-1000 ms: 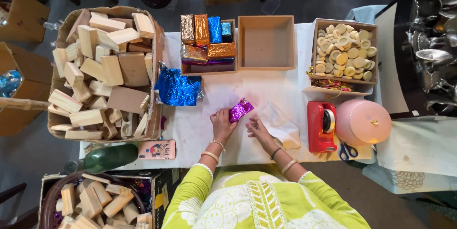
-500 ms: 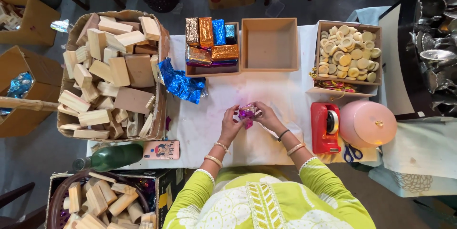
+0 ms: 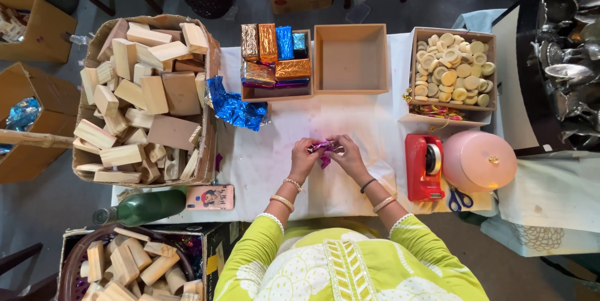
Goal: Wrapping small rectangular blocks in colored foil and protective paper.
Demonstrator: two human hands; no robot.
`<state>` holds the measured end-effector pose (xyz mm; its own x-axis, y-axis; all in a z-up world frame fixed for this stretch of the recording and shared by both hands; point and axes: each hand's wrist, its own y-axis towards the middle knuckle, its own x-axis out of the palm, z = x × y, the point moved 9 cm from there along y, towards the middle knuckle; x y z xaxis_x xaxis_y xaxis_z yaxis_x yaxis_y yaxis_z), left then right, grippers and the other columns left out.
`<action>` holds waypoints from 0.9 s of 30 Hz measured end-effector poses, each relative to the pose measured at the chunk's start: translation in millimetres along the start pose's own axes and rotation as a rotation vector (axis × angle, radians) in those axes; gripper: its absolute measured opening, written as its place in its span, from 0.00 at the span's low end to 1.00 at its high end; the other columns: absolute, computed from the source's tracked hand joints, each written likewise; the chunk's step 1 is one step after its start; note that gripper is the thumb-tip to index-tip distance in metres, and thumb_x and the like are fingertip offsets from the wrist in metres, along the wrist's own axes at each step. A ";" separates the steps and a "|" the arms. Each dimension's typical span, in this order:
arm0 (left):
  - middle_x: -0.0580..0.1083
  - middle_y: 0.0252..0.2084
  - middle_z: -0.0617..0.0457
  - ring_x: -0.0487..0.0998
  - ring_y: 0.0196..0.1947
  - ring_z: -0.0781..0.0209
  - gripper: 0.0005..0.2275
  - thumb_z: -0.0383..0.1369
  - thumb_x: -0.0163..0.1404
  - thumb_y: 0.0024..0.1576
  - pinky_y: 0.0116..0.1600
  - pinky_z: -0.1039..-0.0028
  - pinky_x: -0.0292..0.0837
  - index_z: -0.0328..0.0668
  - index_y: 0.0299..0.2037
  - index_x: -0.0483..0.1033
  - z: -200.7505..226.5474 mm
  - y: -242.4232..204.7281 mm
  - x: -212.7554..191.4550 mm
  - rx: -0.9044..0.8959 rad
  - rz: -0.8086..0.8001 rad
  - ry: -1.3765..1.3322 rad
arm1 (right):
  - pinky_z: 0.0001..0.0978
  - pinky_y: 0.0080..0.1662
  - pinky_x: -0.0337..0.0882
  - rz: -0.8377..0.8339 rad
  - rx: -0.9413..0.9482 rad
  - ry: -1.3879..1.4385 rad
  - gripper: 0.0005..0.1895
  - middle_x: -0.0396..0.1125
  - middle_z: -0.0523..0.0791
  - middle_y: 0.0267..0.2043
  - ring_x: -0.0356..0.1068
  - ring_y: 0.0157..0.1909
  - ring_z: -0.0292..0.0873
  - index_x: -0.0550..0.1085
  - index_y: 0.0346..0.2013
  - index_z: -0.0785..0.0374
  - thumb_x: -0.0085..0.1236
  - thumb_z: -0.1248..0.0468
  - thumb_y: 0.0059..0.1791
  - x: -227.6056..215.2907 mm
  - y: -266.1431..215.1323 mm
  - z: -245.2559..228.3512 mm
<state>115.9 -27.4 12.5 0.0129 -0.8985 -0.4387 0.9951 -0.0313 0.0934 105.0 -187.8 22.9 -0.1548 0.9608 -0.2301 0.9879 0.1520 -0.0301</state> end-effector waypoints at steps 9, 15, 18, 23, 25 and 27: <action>0.77 0.34 0.52 0.75 0.38 0.52 0.06 0.27 0.60 0.47 0.45 0.65 0.72 0.44 0.34 0.82 6.3 1.7 3.6 0.006 0.022 0.031 | 0.30 0.42 0.73 0.224 -0.014 -0.106 0.20 0.68 0.43 0.35 0.69 0.36 0.37 0.71 0.50 0.62 0.61 0.76 0.45 -6.7 -16.1 -34.2; 0.77 0.34 0.51 0.76 0.39 0.51 0.06 0.24 0.56 0.47 0.46 0.65 0.73 0.42 0.34 0.82 3.8 3.0 2.2 -0.011 0.049 0.010 | 0.32 0.44 0.75 0.187 -0.096 -0.174 0.21 0.70 0.47 0.38 0.73 0.39 0.41 0.68 0.51 0.63 0.62 0.75 0.45 -2.6 -14.3 -44.1; 0.77 0.34 0.50 0.77 0.37 0.52 0.06 0.24 0.57 0.47 0.44 0.66 0.74 0.40 0.34 0.82 -2.3 2.8 3.2 -0.065 0.052 -0.035 | 0.32 0.45 0.77 0.151 -0.086 -0.175 0.21 0.71 0.48 0.40 0.75 0.40 0.42 0.68 0.52 0.63 0.61 0.74 0.46 -0.5 -13.2 -44.4; 0.76 0.38 0.54 0.78 0.31 0.63 0.13 0.26 0.58 0.52 0.39 0.74 0.76 0.37 0.47 0.78 16.8 -9.8 -8.2 -0.139 0.111 -0.181 | 0.33 0.46 0.77 0.153 -0.118 -0.219 0.20 0.72 0.50 0.44 0.76 0.43 0.45 0.68 0.52 0.64 0.62 0.74 0.46 -2.3 -11.5 -49.5; 0.74 0.37 0.55 0.76 0.30 0.66 0.15 0.26 0.60 0.50 0.38 0.76 0.75 0.36 0.47 0.75 9.9 -27.0 -10.3 -0.159 0.174 -0.211 | 0.33 0.46 0.77 0.152 -0.109 -0.214 0.20 0.72 0.50 0.43 0.76 0.43 0.45 0.69 0.51 0.64 0.62 0.74 0.46 -2.7 -11.0 -48.1; 0.73 0.37 0.55 0.74 0.30 0.68 0.17 0.26 0.62 0.49 0.38 0.77 0.75 0.35 0.47 0.72 -3.0 -39.5 -9.5 -0.180 0.240 -0.240 | 0.33 0.46 0.77 0.147 -0.102 -0.208 0.19 0.72 0.50 0.43 0.77 0.43 0.45 0.69 0.50 0.64 0.62 0.74 0.46 -2.2 -10.3 -49.4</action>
<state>76.8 -16.3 10.2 0.2456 -0.9486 -0.1993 0.9681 0.2507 -0.0001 94.9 -180.1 71.7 0.0055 0.9074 -0.4203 0.9923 0.0470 0.1145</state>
